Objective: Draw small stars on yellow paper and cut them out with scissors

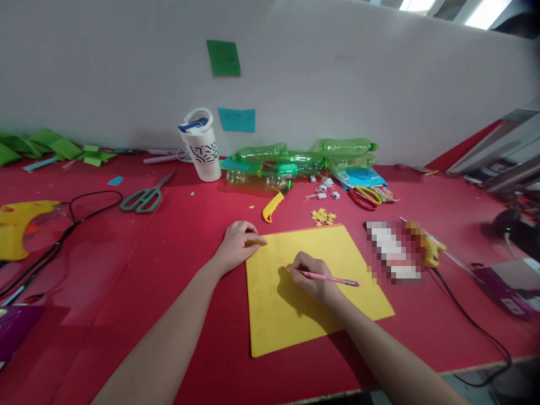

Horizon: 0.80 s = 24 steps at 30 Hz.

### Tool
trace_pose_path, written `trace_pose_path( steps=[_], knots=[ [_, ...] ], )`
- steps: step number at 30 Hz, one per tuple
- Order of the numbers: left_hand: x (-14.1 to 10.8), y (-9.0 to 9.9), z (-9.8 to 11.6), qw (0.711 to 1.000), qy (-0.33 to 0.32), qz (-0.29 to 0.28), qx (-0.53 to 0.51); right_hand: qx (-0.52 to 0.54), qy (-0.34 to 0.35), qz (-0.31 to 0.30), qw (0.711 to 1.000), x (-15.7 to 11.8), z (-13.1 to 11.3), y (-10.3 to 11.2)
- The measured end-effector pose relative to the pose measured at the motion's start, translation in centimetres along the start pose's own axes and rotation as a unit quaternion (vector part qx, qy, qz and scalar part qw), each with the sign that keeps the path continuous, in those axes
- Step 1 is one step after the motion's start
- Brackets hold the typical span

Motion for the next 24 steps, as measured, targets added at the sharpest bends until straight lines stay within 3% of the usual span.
trace_pose_path(
  steps=[24],
  knots=[
    [-0.04,-0.08,-0.20,1.000,0.004,-0.001,-0.008,-0.016,0.013,-0.011,1.000,0.22,0.68,0.04]
  ],
)
Point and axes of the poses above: each hand's wrist, its own x-axis towards the middle knuckle, its own y-axis out of the back of the hand, z = x × y, the point moved 6 cm from there along x, towards the middle knuckle, and after that the axes turned 12 degrees about -y, right-handed, at the moved point
